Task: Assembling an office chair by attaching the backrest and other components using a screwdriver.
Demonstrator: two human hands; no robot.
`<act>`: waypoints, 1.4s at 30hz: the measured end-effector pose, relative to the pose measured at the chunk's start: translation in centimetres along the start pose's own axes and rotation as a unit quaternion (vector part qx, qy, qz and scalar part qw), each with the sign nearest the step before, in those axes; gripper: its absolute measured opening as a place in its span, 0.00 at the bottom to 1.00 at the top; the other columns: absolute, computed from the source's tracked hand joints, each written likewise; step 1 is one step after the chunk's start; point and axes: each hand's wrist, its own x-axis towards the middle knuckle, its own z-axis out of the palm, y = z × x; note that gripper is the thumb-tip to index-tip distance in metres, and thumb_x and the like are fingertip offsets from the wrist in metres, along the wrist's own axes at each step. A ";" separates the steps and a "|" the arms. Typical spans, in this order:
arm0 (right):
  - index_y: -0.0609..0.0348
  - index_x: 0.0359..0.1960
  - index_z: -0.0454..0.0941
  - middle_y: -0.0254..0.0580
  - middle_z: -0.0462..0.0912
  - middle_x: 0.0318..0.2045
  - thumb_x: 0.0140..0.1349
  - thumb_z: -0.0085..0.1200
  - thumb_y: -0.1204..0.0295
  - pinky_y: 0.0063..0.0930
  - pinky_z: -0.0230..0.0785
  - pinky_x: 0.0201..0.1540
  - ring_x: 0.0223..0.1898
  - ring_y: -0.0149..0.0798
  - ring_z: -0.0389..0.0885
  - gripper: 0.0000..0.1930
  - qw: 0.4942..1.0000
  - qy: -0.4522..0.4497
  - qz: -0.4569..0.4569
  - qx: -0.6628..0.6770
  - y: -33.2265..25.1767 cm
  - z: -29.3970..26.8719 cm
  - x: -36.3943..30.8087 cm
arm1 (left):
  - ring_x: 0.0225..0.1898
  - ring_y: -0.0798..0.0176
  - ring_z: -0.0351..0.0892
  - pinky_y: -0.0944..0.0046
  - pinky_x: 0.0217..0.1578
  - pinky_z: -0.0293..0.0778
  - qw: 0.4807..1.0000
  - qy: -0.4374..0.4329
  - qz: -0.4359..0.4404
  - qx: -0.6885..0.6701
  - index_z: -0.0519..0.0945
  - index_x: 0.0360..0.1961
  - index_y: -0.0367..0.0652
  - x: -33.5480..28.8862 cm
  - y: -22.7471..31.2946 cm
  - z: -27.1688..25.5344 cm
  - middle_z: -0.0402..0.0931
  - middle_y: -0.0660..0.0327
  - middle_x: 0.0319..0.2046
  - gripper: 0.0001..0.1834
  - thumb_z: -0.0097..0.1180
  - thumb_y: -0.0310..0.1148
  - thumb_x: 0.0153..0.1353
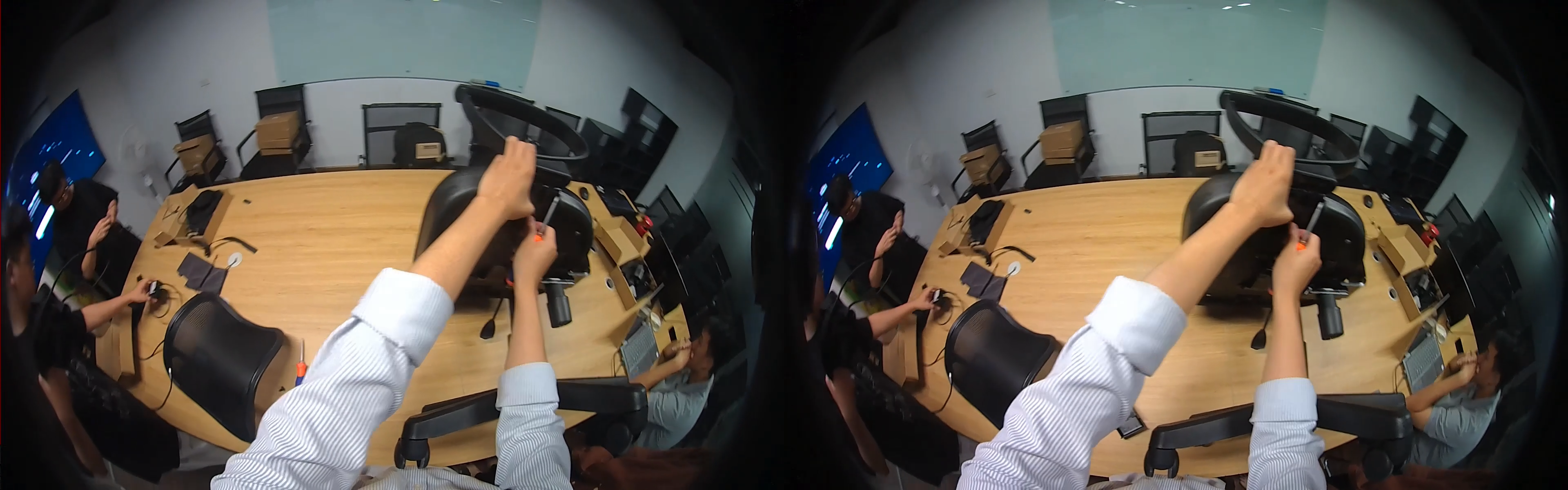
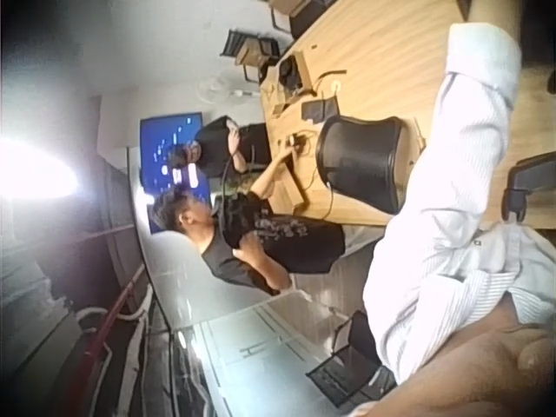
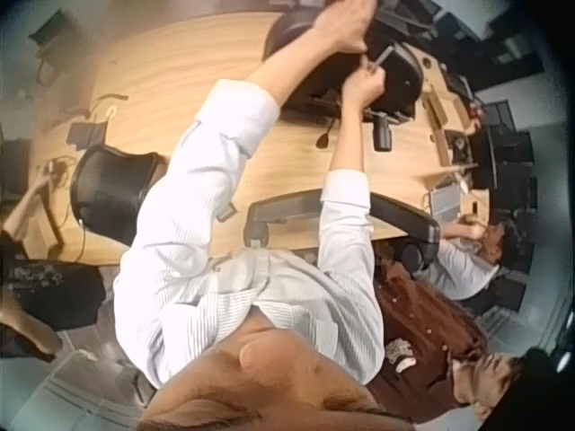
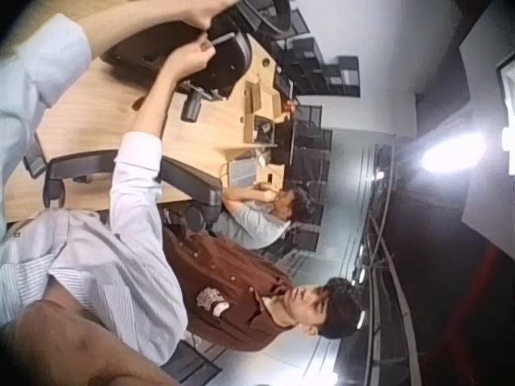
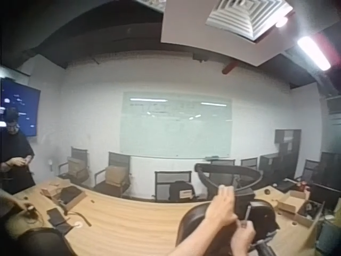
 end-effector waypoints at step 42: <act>0.68 0.32 0.77 0.52 0.82 0.35 0.62 0.61 0.75 0.39 0.72 0.39 0.35 0.47 0.82 0.07 0.994 -0.026 0.110 0.006 -1.5 -2.3 0.3 | 0.57 0.44 0.66 0.56 0.51 0.76 0.998 0.042 0.032 -0.017 0.66 0.45 0.31 0.0 1.1 1.4 0.68 0.46 0.45 0.35 0.64 0.25 0.31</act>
